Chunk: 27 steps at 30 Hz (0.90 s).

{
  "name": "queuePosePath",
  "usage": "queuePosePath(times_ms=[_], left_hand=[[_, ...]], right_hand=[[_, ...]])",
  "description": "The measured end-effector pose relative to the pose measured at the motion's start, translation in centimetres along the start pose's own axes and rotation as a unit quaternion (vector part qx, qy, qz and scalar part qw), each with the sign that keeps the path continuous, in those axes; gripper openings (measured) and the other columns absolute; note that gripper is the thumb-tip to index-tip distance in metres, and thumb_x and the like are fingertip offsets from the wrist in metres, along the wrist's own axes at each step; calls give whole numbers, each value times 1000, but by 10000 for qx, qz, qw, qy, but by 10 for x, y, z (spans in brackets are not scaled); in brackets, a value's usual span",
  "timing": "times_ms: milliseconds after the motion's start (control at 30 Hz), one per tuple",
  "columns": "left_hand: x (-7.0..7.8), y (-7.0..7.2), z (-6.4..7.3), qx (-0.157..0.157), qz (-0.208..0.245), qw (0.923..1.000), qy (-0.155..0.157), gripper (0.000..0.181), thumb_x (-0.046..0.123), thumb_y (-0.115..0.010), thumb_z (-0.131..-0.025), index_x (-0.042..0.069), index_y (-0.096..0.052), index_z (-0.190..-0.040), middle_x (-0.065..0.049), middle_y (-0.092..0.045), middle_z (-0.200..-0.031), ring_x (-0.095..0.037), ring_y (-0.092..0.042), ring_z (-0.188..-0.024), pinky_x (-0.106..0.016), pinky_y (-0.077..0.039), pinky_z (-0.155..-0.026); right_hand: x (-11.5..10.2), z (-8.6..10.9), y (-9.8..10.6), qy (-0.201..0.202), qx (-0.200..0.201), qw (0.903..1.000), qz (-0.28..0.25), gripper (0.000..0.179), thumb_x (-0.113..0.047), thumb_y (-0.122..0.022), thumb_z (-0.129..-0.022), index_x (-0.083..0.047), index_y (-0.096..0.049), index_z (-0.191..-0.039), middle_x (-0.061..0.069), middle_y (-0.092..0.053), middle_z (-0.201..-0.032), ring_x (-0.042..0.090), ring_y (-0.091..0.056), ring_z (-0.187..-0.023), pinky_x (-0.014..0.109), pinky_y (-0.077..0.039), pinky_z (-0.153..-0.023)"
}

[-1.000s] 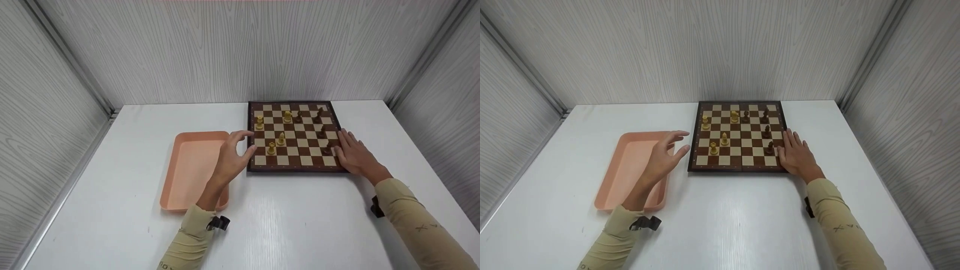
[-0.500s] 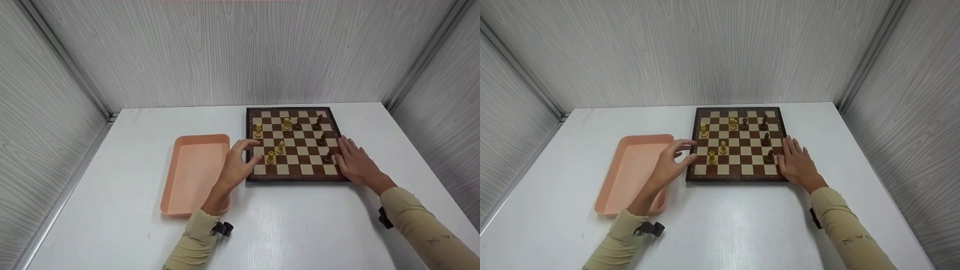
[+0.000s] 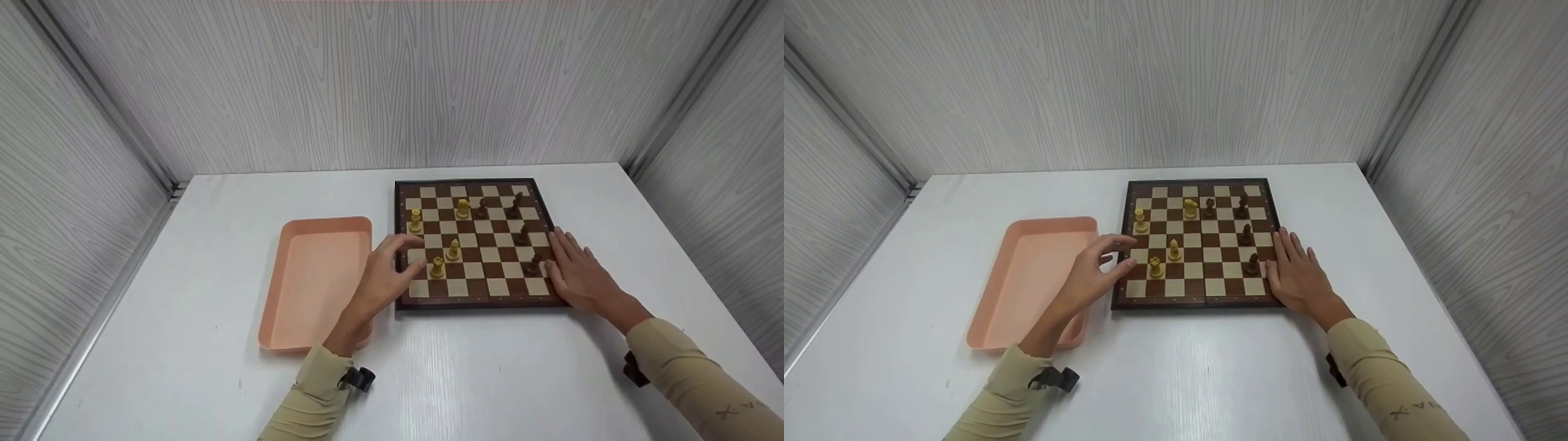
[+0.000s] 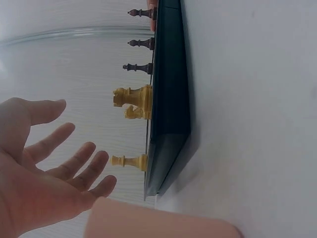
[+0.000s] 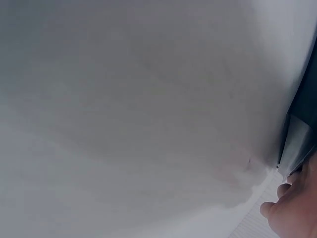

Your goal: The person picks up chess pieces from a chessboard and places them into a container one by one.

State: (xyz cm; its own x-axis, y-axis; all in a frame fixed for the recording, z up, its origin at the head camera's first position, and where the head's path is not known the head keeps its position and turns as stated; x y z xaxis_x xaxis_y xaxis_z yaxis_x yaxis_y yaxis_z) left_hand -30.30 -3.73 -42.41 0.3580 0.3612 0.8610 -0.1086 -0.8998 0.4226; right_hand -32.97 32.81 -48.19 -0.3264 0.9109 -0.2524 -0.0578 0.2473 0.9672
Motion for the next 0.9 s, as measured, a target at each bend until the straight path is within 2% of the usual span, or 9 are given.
queuePosePath(times_ms=[233, 433, 733, 900], left_hand=[[-5, 0, 5, -133, -106, 9997, 198, 35, 16, -70, -98, 6, -64, -131, -11, -59, -137, -28, -52, -132, -50, -40, -112], [-7, -6, 5, -373, -161, 9986, 335, 38, 22, -70, -100, 8, -63, -134, -8, -57, -140, -27, -50, -135, -48, -38, -114], [-4, -6, 8, -576, -294, 9973, 343, 32, 21, -70, -99, 8, -67, -128, -9, -59, -140, -29, -44, -142, -47, -36, -115], [-3, -10, 8, -761, -108, 9966, 284, 30, 19, -70, -99, 4, -67, -125, -8, -65, -130, -28, -57, -129, -46, -44, -109]], right_hand=[[-7, 12, -3, 108, 198, 9997, -128, 66, -36, -31, -112, 5, -14, -161, 25, -11, -168, 47, -12, -153, 70, -18, -115], [-14, 20, -4, 83, 200, 9997, -137, 67, -37, -32, -112, 4, -14, -162, 23, -11, -169, 46, -12, -153, 68, -17, -117], [-20, 31, -6, 144, 259, 9994, -186, 66, -35, -34, -112, 3, -16, -162, 21, -12, -169, 45, -13, -153, 69, -19, -115], [-23, 35, -3, 83, 222, 9996, -162, 66, -35, -35, -112, 3, -16, -162, 22, -13, -169, 46, -14, -153, 69, -18, -116]])
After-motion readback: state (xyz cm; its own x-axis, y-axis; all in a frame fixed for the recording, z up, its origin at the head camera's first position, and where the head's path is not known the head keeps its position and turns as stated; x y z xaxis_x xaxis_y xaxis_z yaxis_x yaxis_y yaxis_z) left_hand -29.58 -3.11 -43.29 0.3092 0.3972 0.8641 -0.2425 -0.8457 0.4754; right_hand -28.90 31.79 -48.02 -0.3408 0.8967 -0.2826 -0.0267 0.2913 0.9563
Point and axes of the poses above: each hand's wrist, its own z-axis away from the middle knuckle, its own y-axis out of the back of the hand, x = y × z, the point moved 6 cm from there along -z, towards the middle knuckle
